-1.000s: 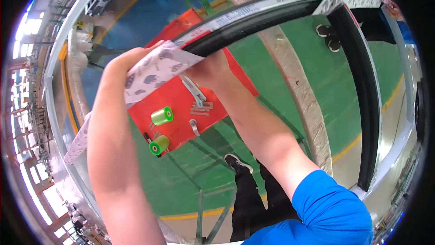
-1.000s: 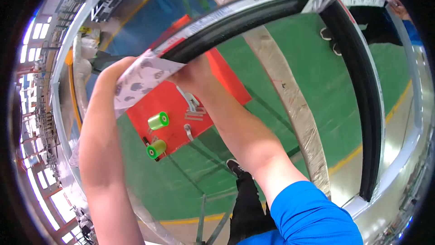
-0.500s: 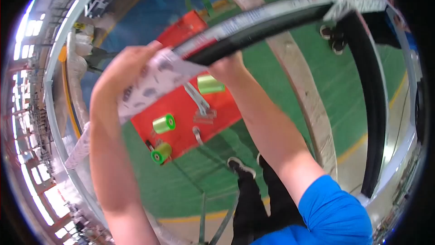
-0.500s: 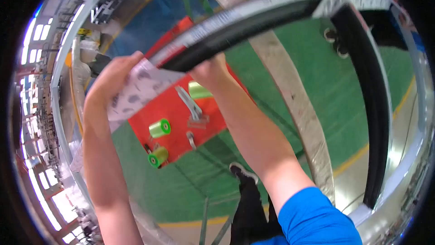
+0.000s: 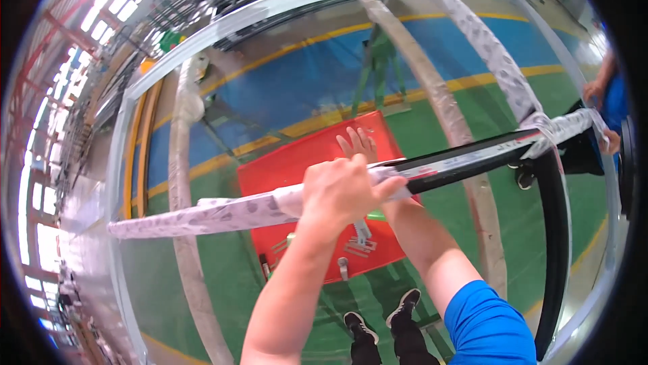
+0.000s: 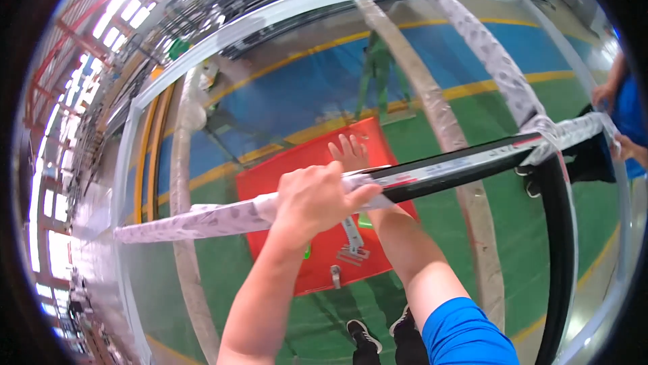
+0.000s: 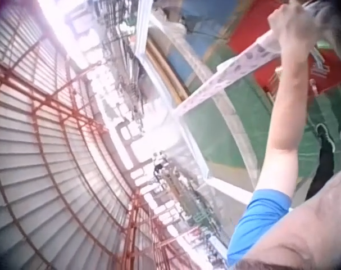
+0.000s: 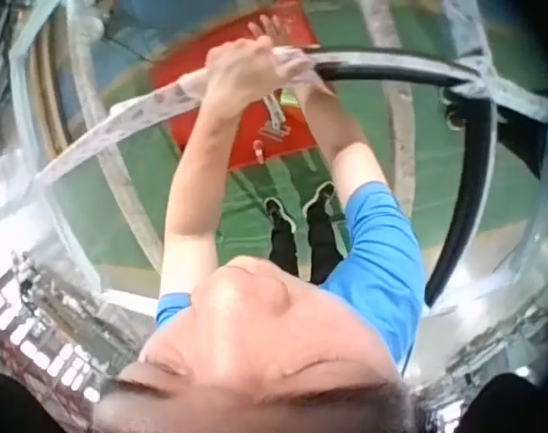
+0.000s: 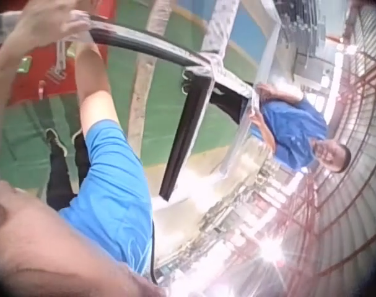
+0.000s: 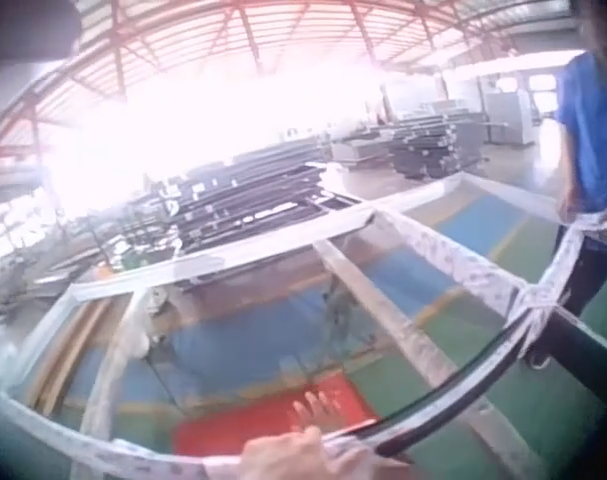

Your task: Wrapping a large metal rectangular frame with protective material.

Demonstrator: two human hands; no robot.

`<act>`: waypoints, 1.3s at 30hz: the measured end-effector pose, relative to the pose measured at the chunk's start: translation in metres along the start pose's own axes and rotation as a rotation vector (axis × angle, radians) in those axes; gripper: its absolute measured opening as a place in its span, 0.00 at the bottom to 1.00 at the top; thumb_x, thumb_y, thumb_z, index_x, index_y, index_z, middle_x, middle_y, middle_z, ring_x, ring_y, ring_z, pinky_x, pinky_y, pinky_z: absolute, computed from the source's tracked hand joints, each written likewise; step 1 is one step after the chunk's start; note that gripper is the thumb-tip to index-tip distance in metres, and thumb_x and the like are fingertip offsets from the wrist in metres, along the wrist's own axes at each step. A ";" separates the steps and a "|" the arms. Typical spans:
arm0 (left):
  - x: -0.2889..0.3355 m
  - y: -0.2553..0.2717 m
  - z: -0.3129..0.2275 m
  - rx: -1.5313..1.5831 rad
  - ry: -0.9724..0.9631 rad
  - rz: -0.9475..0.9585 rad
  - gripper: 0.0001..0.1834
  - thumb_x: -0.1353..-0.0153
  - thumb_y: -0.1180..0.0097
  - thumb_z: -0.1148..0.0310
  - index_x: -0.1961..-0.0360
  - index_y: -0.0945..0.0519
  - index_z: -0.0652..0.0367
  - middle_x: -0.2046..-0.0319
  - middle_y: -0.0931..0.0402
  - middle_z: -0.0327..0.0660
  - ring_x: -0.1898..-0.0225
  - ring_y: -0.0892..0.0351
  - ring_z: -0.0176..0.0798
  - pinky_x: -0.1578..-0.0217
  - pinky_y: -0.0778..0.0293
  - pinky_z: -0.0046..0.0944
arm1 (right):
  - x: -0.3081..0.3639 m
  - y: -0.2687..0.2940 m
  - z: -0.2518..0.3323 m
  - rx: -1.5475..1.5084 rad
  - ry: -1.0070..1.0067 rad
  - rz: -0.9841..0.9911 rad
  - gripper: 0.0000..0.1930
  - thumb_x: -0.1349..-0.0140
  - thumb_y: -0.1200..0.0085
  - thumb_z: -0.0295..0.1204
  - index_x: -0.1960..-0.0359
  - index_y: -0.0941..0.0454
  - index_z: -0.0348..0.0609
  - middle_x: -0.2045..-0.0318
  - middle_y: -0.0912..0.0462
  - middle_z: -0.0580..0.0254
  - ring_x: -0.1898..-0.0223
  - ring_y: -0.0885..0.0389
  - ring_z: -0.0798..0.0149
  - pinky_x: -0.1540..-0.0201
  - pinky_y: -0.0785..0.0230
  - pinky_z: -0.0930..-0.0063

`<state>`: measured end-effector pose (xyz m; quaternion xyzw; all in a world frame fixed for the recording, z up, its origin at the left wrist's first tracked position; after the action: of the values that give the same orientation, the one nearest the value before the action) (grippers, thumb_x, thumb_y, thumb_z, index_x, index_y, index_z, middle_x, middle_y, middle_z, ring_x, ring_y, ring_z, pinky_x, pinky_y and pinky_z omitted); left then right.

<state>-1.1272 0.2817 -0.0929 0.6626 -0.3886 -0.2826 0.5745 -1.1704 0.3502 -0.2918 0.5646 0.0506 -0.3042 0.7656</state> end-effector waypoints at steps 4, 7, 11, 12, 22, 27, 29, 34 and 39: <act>0.002 0.003 0.003 0.000 0.009 -0.038 0.42 0.46 0.51 0.26 0.74 0.18 0.62 0.76 0.17 0.50 0.71 0.15 0.52 0.68 0.22 0.50 | 0.011 0.018 0.072 0.143 0.210 0.004 0.30 0.34 0.59 0.47 0.31 0.40 0.55 0.29 0.43 0.50 0.28 0.46 0.48 0.29 0.51 0.49; 0.002 0.003 0.006 0.081 -0.033 -0.040 0.41 0.45 0.51 0.27 0.74 0.16 0.62 0.77 0.17 0.49 0.71 0.14 0.51 0.67 0.21 0.50 | 0.019 0.004 0.105 0.171 0.312 0.140 0.29 0.33 0.58 0.48 0.33 0.37 0.54 0.31 0.40 0.51 0.29 0.43 0.49 0.30 0.51 0.48; 0.003 -0.006 0.011 0.185 -0.107 0.008 0.35 0.44 0.49 0.31 0.72 0.12 0.55 0.74 0.16 0.44 0.67 0.14 0.46 0.68 0.22 0.43 | 0.036 -0.024 0.121 0.177 0.384 0.315 0.27 0.33 0.57 0.49 0.35 0.33 0.53 0.33 0.36 0.51 0.31 0.40 0.50 0.31 0.49 0.47; 0.004 -0.008 0.014 0.191 -0.110 -0.002 0.34 0.44 0.48 0.31 0.70 0.11 0.53 0.73 0.15 0.42 0.66 0.14 0.45 0.68 0.22 0.40 | 0.040 -0.032 0.123 0.182 0.395 0.355 0.27 0.32 0.57 0.49 0.36 0.33 0.52 0.34 0.35 0.52 0.31 0.39 0.50 0.31 0.49 0.47; -0.037 -0.028 -0.004 0.190 -0.086 -0.119 0.29 0.44 0.45 0.39 0.49 0.16 0.45 0.51 0.17 0.38 0.48 0.20 0.45 0.50 0.28 0.60 | 0.050 -0.119 0.140 0.128 0.305 0.680 0.25 0.31 0.55 0.52 0.41 0.25 0.53 0.39 0.26 0.58 0.35 0.32 0.54 0.34 0.46 0.44; -0.048 -0.025 -0.014 0.113 -0.133 -0.198 0.27 0.43 0.42 0.46 0.46 0.17 0.46 0.50 0.18 0.39 0.47 0.21 0.50 0.51 0.28 0.63 | 0.078 -0.072 0.147 0.060 0.390 0.387 0.21 0.32 0.49 0.46 0.44 0.25 0.48 0.40 0.26 0.58 0.37 0.30 0.53 0.36 0.44 0.50; -0.041 -0.025 -0.009 0.149 -0.137 -0.160 0.26 0.42 0.42 0.47 0.45 0.18 0.46 0.49 0.19 0.39 0.47 0.21 0.52 0.51 0.28 0.65 | 0.111 -0.044 0.144 0.041 0.334 0.396 0.18 0.34 0.44 0.39 0.47 0.23 0.43 0.42 0.24 0.55 0.40 0.27 0.50 0.39 0.39 0.54; -0.015 -0.022 0.010 0.228 -0.152 -0.058 0.31 0.42 0.47 0.35 0.49 0.16 0.45 0.54 0.16 0.35 0.48 0.19 0.41 0.51 0.25 0.50 | 0.237 0.046 0.114 -0.623 -0.273 0.743 0.16 0.37 0.42 0.32 0.49 0.22 0.41 0.45 0.22 0.51 0.42 0.27 0.52 0.37 0.37 0.59; 0.004 -0.006 0.016 0.168 -0.123 -0.020 0.38 0.42 0.55 0.26 0.66 0.11 0.51 0.64 0.14 0.43 0.58 0.15 0.45 0.58 0.21 0.43 | 0.312 0.160 0.126 -0.291 -0.139 0.647 0.13 0.42 0.41 0.29 0.55 0.21 0.45 0.51 0.22 0.52 0.47 0.29 0.47 0.41 0.40 0.55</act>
<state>-1.1367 0.2698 -0.1010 0.6936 -0.4389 -0.2949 0.4893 -0.8674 0.1379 -0.2448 0.4144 -0.1403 -0.0734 0.8962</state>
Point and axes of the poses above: each hand's wrist, its own x-axis away from the middle knuckle, its own y-axis out of the back of the hand, z = x × y, the point moved 9 cm from there along -x, towards the middle knuckle
